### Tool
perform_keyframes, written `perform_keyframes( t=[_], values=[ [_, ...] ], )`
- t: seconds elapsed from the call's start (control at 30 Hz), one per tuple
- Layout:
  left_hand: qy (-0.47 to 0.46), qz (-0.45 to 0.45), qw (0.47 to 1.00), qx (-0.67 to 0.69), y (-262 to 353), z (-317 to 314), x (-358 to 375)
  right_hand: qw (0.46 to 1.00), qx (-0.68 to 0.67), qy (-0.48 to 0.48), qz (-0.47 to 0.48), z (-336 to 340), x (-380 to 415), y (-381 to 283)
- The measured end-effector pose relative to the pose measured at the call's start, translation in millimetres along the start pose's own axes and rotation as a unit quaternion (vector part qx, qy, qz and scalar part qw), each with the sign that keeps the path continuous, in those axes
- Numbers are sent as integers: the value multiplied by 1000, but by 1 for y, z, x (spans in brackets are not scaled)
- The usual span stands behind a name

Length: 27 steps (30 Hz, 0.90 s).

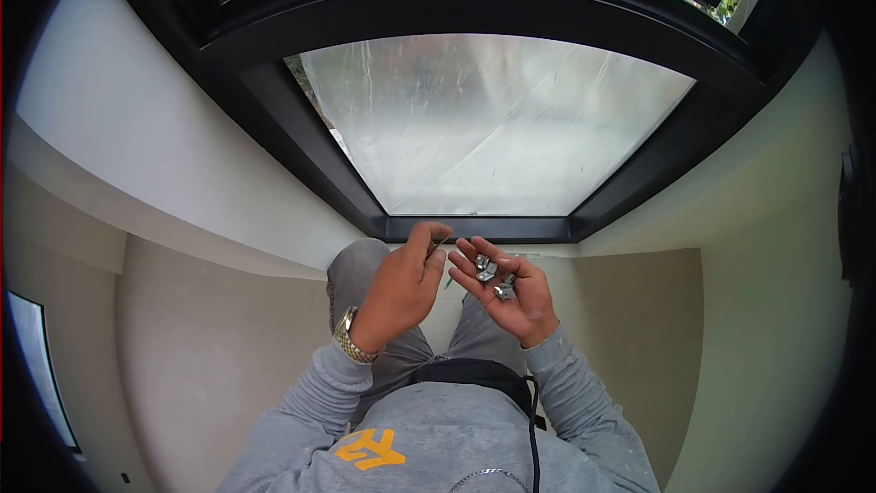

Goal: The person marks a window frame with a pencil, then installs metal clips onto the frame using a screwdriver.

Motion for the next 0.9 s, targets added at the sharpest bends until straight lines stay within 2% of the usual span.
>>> perform_keyframes(
  t=[0.03, 0.1, 0.2, 0.27, 0.3, 0.37, 0.4, 0.47, 0.5, 0.53, 0.6, 0.63, 0.7, 0.83, 0.9],
  values=[
    [1, 1, 1000, -3, 3, 2, 5, 1000, 19, -22, 0, -3, 1, 2],
    [-34, -33, 991, -123, 16, 2, 4, 998, 36, -43, -4, -6, -1, -3],
    [-75, -40, 989, -119, 23, -3, 8, 996, 44, -66, -39, 3, 2, 0],
    [-92, -29, 984, -147, 19, -4, 13, 965, -107, -204, -125, 18, -1, 5],
    [-111, -19, 978, -173, 17, -3, 16, 965, -107, -202, -127, 20, 5, 10],
    [-107, -31, 987, -118, 12, -1, 18, 997, 23, -22, -63, 4, 15, 15],
    [-105, -43, 992, -63, 12, -1, 22, 997, 26, -22, -70, -9, 24, 19],
    [-86, -49, 994, -39, 13, 5, 22, 992, 114, 31, -53, -34, 30, 22],
    [-73, -55, 996, -14, 13, 8, 21, 991, 117, 27, -54, -29, 29, 21],
    [-71, -56, 996, -15, 15, 16, 19, 978, 204, 7, -48, -21, 29, 19],
    [-153, 109, 966, 175, 17, 30, 16, 944, 327, -28, -46, -21, 31, 11],
    [-152, 110, 966, 176, 17, 32, 14, 943, 328, -28, -47, -25, 30, 10],
    [-199, 120, 947, 223, 14, 33, 8, 896, 436, -72, -40, -29, 25, 7],
    [-169, 58, 964, 198, 25, 28, 8, 904, 411, -96, -64, -34, 17, 1],
    [-65, 100, 969, 217, 26, 22, 14, 966, 236, -69, -81, -38, 17, 0]
  ],
)
Point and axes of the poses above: each hand's wrist, its own x-axis away from the middle knuckle, its own z-axis out of the back of the hand, y = z × x, the point moved 1 cm from there along -x, towards the middle knuckle, and after that the axes turned 3 degrees about -y, right-handed, at the moved point
